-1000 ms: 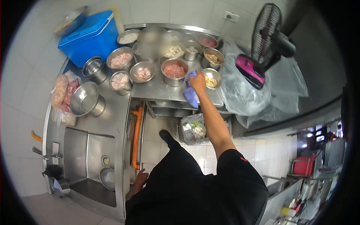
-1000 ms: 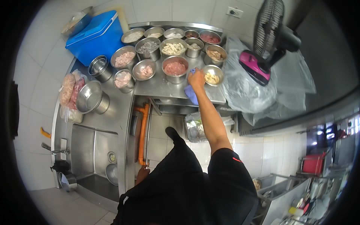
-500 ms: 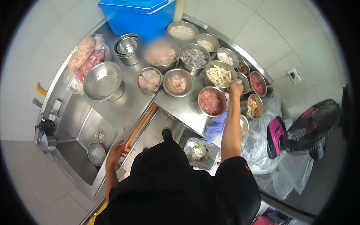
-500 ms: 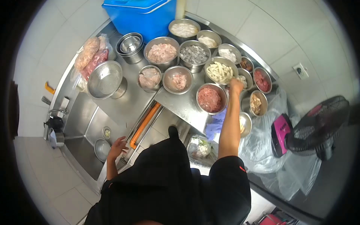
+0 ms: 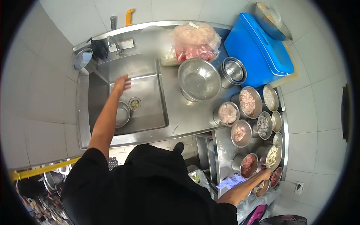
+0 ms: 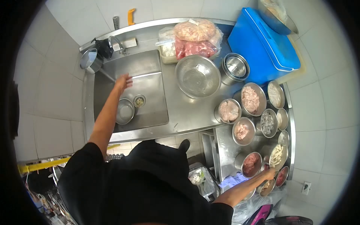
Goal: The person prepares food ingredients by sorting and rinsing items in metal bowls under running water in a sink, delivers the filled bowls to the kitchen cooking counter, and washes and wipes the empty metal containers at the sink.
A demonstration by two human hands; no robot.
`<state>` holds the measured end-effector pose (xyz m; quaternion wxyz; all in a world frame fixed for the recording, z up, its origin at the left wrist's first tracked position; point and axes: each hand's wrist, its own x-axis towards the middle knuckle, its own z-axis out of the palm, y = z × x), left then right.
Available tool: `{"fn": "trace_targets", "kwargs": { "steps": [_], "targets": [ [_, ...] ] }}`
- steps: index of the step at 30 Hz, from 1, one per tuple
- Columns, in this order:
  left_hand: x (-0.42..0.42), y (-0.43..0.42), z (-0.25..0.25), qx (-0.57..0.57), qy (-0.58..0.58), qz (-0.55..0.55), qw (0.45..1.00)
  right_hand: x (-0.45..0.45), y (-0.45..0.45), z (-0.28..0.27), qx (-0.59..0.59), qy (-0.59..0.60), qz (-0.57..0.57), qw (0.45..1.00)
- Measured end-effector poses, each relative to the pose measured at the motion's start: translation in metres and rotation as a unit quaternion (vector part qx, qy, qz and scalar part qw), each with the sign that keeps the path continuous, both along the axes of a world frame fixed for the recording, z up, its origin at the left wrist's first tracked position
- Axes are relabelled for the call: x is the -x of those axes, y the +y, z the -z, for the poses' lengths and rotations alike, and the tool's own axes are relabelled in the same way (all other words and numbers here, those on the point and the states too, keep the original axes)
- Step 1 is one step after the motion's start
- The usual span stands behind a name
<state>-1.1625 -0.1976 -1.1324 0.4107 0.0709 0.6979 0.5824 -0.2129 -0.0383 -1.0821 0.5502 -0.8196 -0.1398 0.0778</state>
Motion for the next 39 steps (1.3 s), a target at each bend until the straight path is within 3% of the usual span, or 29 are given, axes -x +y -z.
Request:
{"fn": "trace_targets", "kwargs": {
  "steps": [2,4,6,8,9,10,11,12,13,14,15,16,17,19,23,24,25,26,28,32,34,37,38,39],
  "targets": [
    [0.057,0.025,0.019,-0.048,-0.082,-0.048,0.994,0.014,-0.006,-0.013,0.016,-0.060,0.018,0.998],
    [0.095,0.051,0.015,-0.075,-0.165,-0.140,0.973,0.058,-0.010,-0.057,-0.113,-0.049,0.025,0.992],
    [0.120,0.071,-0.001,-0.126,-0.198,-0.168,0.958,0.113,-0.029,-0.109,-0.055,-0.071,-0.008,0.996],
    [0.141,0.086,-0.005,-0.169,-0.234,-0.193,0.938,0.152,-0.048,-0.143,-0.201,-0.119,-0.056,0.971],
    [0.150,0.093,-0.003,-0.375,-0.287,-0.283,0.835,0.178,-0.059,-0.163,-0.204,-0.072,-0.065,0.974],
    [0.156,0.098,-0.002,-0.554,-0.322,-0.357,0.680,0.203,-0.072,-0.177,-0.202,-0.079,-0.058,0.974],
    [0.139,0.092,-0.031,-0.482,-0.324,-0.382,0.719,0.229,-0.084,-0.187,-0.210,-0.072,-0.117,0.968],
    [0.132,0.090,-0.022,-0.475,-0.330,-0.380,0.721,0.261,-0.096,-0.199,-0.214,-0.065,-0.178,0.958],
    [0.128,0.089,-0.010,-0.386,-0.243,-0.258,0.852,0.316,-0.110,-0.217,-0.174,-0.070,-0.184,0.965],
    [0.123,0.089,-0.005,-0.282,-0.144,-0.119,0.941,0.347,-0.116,-0.219,-0.156,-0.081,-0.214,0.961],
    [0.109,0.082,-0.014,-0.279,-0.149,-0.112,0.942,0.396,-0.127,-0.229,-0.094,-0.106,-0.231,0.963],
    [0.088,0.068,-0.034,-0.257,-0.135,0.004,0.957,0.398,-0.121,-0.204,-0.159,-0.112,-0.284,0.939],
    [0.069,0.052,-0.049,-0.232,-0.120,0.120,0.958,0.435,-0.130,-0.206,-0.056,-0.071,-0.314,0.945],
    [0.042,0.018,-0.061,-0.224,-0.098,0.263,0.933,0.496,-0.125,-0.161,-0.043,-0.122,-0.390,0.911],
    [-0.014,-0.028,-0.102,-0.255,-0.180,0.243,0.918,0.668,-0.114,-0.101,0.031,-0.003,-0.546,0.838],
    [-0.015,-0.028,-0.097,-0.227,-0.017,0.223,0.948,0.696,-0.105,-0.063,0.037,-0.101,-0.585,0.804],
    [-0.009,-0.030,-0.089,-0.188,0.149,0.194,0.951,0.731,-0.108,-0.056,0.037,-0.072,-0.608,0.790],
    [0.009,-0.029,-0.078,-0.181,0.159,0.179,0.954,0.762,-0.110,-0.052,0.034,-0.042,-0.632,0.773],
    [0.052,-0.022,-0.051,-0.068,0.423,0.180,0.885,0.800,-0.113,-0.037,0.047,-0.054,-0.648,0.759],
    [0.099,-0.002,-0.029,-0.043,0.425,0.190,0.884,0.829,-0.117,-0.028,0.059,-0.077,-0.654,0.751],
    [0.110,0.014,-0.025,-0.032,0.529,0.248,0.811,0.830,-0.115,-0.020,0.080,-0.086,-0.656,0.746],
    [0.116,0.037,-0.020,-0.030,0.520,0.341,0.783,0.822,-0.106,-0.007,0.104,-0.067,-0.641,0.757],
    [0.114,0.047,-0.012,-0.034,0.519,0.345,0.781,0.819,-0.102,-0.004,0.106,-0.050,-0.631,0.767],
    [0.111,0.054,-0.003,-0.033,0.402,0.315,0.859,0.815,-0.101,0.000,0.110,-0.032,-0.620,0.776]
  ]
}}
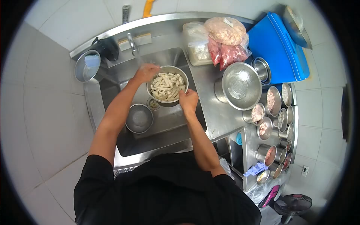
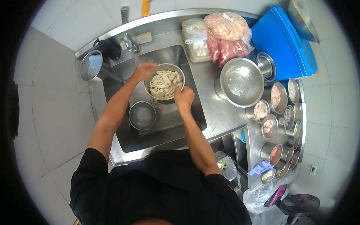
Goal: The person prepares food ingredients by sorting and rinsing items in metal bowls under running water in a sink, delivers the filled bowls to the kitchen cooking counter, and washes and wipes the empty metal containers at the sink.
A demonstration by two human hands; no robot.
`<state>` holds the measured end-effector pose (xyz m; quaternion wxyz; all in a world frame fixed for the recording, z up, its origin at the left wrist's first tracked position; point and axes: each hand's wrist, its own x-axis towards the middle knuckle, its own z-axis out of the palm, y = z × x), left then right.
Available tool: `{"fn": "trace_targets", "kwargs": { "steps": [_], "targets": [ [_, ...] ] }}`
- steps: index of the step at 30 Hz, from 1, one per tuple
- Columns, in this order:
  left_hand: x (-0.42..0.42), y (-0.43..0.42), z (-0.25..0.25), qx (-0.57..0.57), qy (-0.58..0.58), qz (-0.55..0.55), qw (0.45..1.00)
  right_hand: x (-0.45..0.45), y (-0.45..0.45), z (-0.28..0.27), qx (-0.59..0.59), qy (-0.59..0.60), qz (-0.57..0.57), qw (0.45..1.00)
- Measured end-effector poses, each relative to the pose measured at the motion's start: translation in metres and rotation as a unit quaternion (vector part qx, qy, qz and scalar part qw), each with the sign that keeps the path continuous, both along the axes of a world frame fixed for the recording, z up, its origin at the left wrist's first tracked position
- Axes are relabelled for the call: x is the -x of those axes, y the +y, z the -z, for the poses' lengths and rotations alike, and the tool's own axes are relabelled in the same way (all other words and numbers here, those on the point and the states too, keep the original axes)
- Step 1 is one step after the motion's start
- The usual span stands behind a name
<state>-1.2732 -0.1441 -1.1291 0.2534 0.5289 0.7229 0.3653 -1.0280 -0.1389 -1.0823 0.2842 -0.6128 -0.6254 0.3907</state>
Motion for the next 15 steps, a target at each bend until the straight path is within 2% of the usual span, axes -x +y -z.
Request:
{"fn": "trace_targets", "kwargs": {
  "steps": [1,2,4,5,7,8,9,10,11,12,13,14,15],
  "targets": [
    [-0.005,0.005,0.009,0.031,-0.132,-0.047,0.990,-0.005,0.003,0.007,0.003,-0.003,0.006,1.000],
    [0.003,0.013,0.027,0.034,-0.134,-0.042,0.989,-0.011,0.007,0.016,0.042,0.021,0.015,0.999],
    [0.027,0.026,0.059,0.153,-0.226,-0.086,0.958,-0.017,0.013,0.019,0.082,0.043,0.025,0.995],
    [0.022,0.023,0.061,0.157,-0.229,-0.085,0.957,-0.019,0.012,0.013,0.067,0.022,0.012,0.997],
    [0.011,0.009,0.050,0.285,-0.098,-0.013,0.953,-0.021,0.011,0.012,0.054,0.000,-0.005,0.999],
    [0.005,0.005,0.029,0.286,-0.099,-0.014,0.953,-0.020,0.013,0.013,0.047,-0.016,-0.015,0.999],
    [-0.002,0.004,0.000,0.256,-0.250,-0.029,0.933,-0.018,0.015,0.015,0.040,-0.030,-0.025,0.998],
    [-0.005,0.004,-0.016,0.220,-0.395,-0.044,0.891,-0.016,0.017,0.018,0.040,-0.028,-0.025,0.998],
    [-0.002,0.003,0.007,0.221,-0.394,-0.047,0.891,-0.013,0.018,0.021,0.038,-0.022,-0.032,0.999],
    [0.006,0.001,0.051,0.110,-0.230,0.037,0.966,-0.008,0.021,0.023,0.034,-0.015,-0.042,0.998],
    [0.015,0.000,0.074,-0.005,-0.053,0.116,0.992,-0.003,0.024,0.018,0.035,-0.013,-0.049,0.998],
    [0.019,0.004,0.063,-0.004,-0.050,0.109,0.993,0.003,0.028,0.009,0.008,-0.023,-0.157,0.987],
    [0.015,0.014,0.039,0.027,0.000,0.154,0.988,0.010,0.031,0.003,-0.019,-0.033,-0.261,0.965]
  ]
}}
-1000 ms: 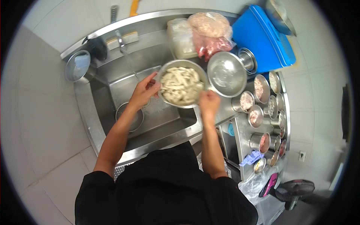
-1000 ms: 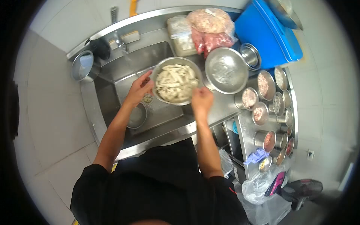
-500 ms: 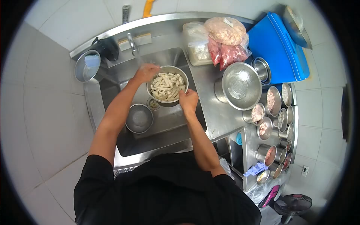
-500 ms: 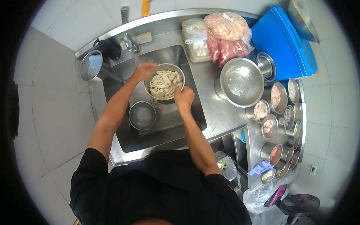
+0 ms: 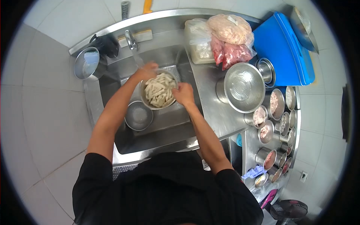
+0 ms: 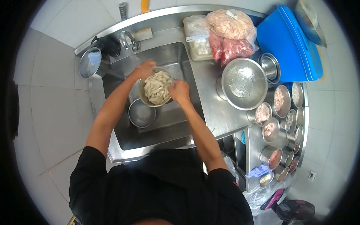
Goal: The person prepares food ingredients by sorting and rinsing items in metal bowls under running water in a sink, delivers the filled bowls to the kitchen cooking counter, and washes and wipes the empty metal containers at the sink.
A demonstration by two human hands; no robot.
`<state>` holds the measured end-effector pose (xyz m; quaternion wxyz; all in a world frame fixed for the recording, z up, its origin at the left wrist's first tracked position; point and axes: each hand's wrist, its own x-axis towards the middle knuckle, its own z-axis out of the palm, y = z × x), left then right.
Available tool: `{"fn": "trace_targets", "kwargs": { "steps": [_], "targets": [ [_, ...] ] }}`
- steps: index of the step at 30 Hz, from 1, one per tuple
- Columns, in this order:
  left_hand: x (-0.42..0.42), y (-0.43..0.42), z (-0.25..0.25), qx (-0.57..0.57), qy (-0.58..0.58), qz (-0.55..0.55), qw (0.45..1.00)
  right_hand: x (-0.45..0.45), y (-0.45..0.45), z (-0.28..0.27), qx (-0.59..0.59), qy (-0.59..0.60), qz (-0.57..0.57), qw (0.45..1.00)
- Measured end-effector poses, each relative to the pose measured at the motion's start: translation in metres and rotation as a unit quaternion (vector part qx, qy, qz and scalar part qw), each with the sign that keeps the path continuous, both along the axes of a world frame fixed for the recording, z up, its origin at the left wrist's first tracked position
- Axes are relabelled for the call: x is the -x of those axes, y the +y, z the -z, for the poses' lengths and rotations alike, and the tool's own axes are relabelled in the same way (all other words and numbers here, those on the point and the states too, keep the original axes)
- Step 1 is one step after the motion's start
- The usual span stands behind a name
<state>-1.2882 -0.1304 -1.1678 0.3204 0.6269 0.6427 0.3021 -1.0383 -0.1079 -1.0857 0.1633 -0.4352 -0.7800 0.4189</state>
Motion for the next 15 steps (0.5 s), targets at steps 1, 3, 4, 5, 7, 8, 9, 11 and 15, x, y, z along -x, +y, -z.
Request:
{"fn": "trace_targets", "kwargs": {
  "steps": [1,3,4,5,7,8,9,11,15],
  "targets": [
    [-0.007,0.010,-0.023,0.023,0.052,0.049,0.997,0.010,0.004,0.000,0.000,0.002,-0.003,1.000],
    [-0.030,0.018,-0.055,0.041,0.047,0.081,0.995,0.030,0.014,-0.001,-0.027,-0.067,-0.120,0.990],
    [-0.038,0.017,-0.065,0.059,0.041,0.114,0.991,0.033,0.020,0.000,-0.028,-0.067,-0.121,0.990],
    [-0.032,0.013,-0.071,0.057,0.043,0.113,0.991,0.036,0.028,0.000,-0.011,-0.039,-0.107,0.993],
    [-0.016,-0.012,-0.070,0.076,0.046,-0.037,0.995,0.039,0.037,0.012,0.014,-0.014,-0.093,0.996],
    [-0.015,-0.030,-0.060,0.118,-0.101,-0.153,0.976,0.042,0.039,0.023,-0.018,0.069,-0.047,0.996],
    [-0.017,-0.049,-0.045,0.155,-0.242,-0.263,0.921,0.045,0.040,0.031,-0.052,0.151,0.002,0.987],
    [-0.023,-0.079,0.002,0.061,-0.402,-0.454,0.793,0.041,0.033,0.037,0.012,0.106,0.043,0.993],
    [-0.068,-0.100,0.043,-0.080,-0.535,-0.590,0.599,0.061,-0.045,0.091,-0.033,0.206,0.204,0.956]
  ]
}}
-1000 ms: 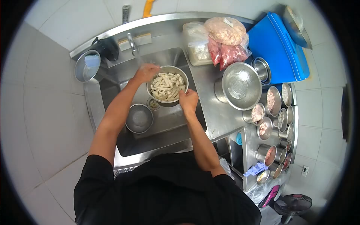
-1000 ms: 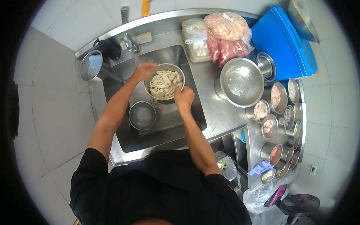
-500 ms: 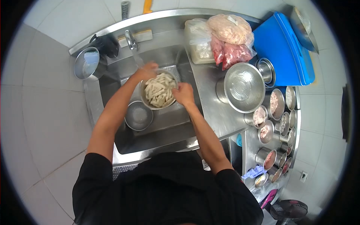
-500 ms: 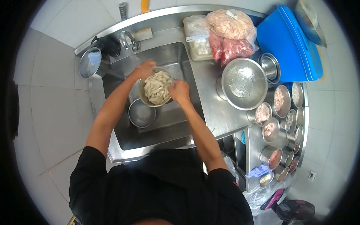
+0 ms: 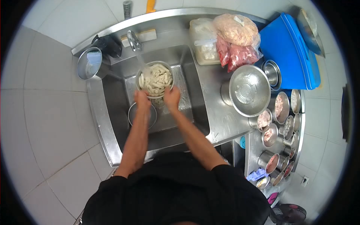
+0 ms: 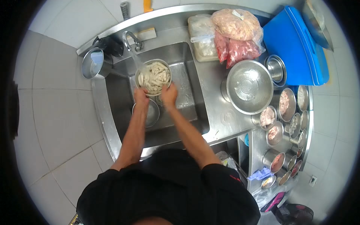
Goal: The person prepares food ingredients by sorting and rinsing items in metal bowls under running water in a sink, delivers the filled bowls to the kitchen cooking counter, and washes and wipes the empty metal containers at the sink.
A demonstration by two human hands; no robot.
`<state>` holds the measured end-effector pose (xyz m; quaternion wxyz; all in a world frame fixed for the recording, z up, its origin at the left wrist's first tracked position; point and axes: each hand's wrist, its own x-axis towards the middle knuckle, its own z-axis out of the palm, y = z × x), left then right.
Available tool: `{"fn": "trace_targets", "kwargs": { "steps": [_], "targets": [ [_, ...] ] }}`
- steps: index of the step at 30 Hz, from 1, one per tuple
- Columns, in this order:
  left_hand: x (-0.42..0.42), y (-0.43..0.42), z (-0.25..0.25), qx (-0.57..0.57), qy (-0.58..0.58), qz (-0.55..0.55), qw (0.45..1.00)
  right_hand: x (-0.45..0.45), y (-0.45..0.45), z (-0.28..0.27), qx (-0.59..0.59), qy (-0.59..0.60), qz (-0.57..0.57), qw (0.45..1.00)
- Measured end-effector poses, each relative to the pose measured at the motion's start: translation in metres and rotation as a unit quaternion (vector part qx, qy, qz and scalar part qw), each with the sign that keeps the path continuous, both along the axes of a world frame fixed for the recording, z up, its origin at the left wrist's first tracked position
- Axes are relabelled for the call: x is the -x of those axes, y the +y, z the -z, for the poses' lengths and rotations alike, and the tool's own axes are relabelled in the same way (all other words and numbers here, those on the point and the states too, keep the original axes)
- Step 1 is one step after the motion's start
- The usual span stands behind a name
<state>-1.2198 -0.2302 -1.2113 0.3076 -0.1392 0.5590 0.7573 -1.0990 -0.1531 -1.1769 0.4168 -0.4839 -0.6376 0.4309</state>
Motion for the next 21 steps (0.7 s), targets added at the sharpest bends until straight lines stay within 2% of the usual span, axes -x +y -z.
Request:
{"fn": "trace_targets", "kwargs": {
  "steps": [1,2,3,4,5,6,7,8,9,10,11,12,16,17,18,19,20,21],
  "targets": [
    [-0.014,0.001,-0.005,-0.021,-0.039,-0.052,0.998,0.004,0.002,-0.006,-0.002,0.001,-0.005,1.000],
    [-0.024,-0.004,-0.007,-0.038,-0.082,-0.103,0.991,0.003,0.000,-0.015,0.034,-0.094,-0.048,0.994],
    [-0.014,-0.011,0.003,-0.038,-0.082,-0.107,0.990,0.003,0.003,-0.018,0.067,-0.186,-0.090,0.976],
    [0.005,-0.021,0.010,0.043,-0.073,0.027,0.996,0.001,0.015,-0.019,0.062,-0.232,-0.141,0.960],
    [0.021,-0.025,0.016,0.120,-0.064,0.160,0.978,-0.004,0.027,-0.021,0.063,-0.233,-0.143,0.960],
    [0.039,-0.015,-0.007,0.226,0.033,0.181,0.957,-0.005,0.043,-0.029,0.044,-0.240,-0.226,0.943],
    [0.058,-0.001,-0.031,0.219,0.150,0.281,0.922,-0.004,0.054,-0.040,0.027,-0.246,-0.306,0.919],
    [0.074,0.015,-0.046,0.208,0.262,0.375,0.865,-0.002,0.061,-0.069,-0.027,-0.283,-0.391,0.876],
    [0.085,0.039,-0.051,0.204,0.399,0.480,0.754,0.005,0.069,-0.074,-0.026,-0.285,-0.390,0.875],
    [0.091,0.057,-0.054,0.190,0.523,0.564,0.610,0.016,0.080,-0.076,-0.039,-0.307,-0.468,0.828],
    [0.092,0.060,-0.058,0.188,0.526,0.565,0.607,0.025,0.090,-0.077,-0.053,-0.325,-0.539,0.775],
    [0.091,0.062,-0.061,0.184,0.498,0.552,0.643,0.027,0.094,-0.076,-0.129,-0.198,-0.545,0.804],
    [0.071,0.053,-0.063,0.168,0.363,0.493,0.773,0.008,0.112,-0.067,-0.038,-0.217,-0.504,0.835],
    [0.066,0.034,-0.050,0.158,0.253,0.418,0.858,-0.009,0.097,-0.057,0.057,-0.193,-0.395,0.896],
    [0.062,0.019,-0.031,0.143,0.140,0.328,0.923,-0.021,0.084,-0.047,0.144,-0.166,-0.277,0.935],
    [0.052,0.016,-0.011,0.142,0.141,0.328,0.923,-0.019,0.064,-0.020,0.143,-0.166,-0.276,0.936],
    [0.034,0.012,0.013,0.119,0.103,0.160,0.975,-0.012,0.033,0.020,0.125,-0.088,-0.145,0.978],
    [0.021,0.006,0.025,0.093,0.062,-0.016,0.994,-0.007,0.016,0.040,0.103,-0.008,-0.014,0.995]
  ]
}}
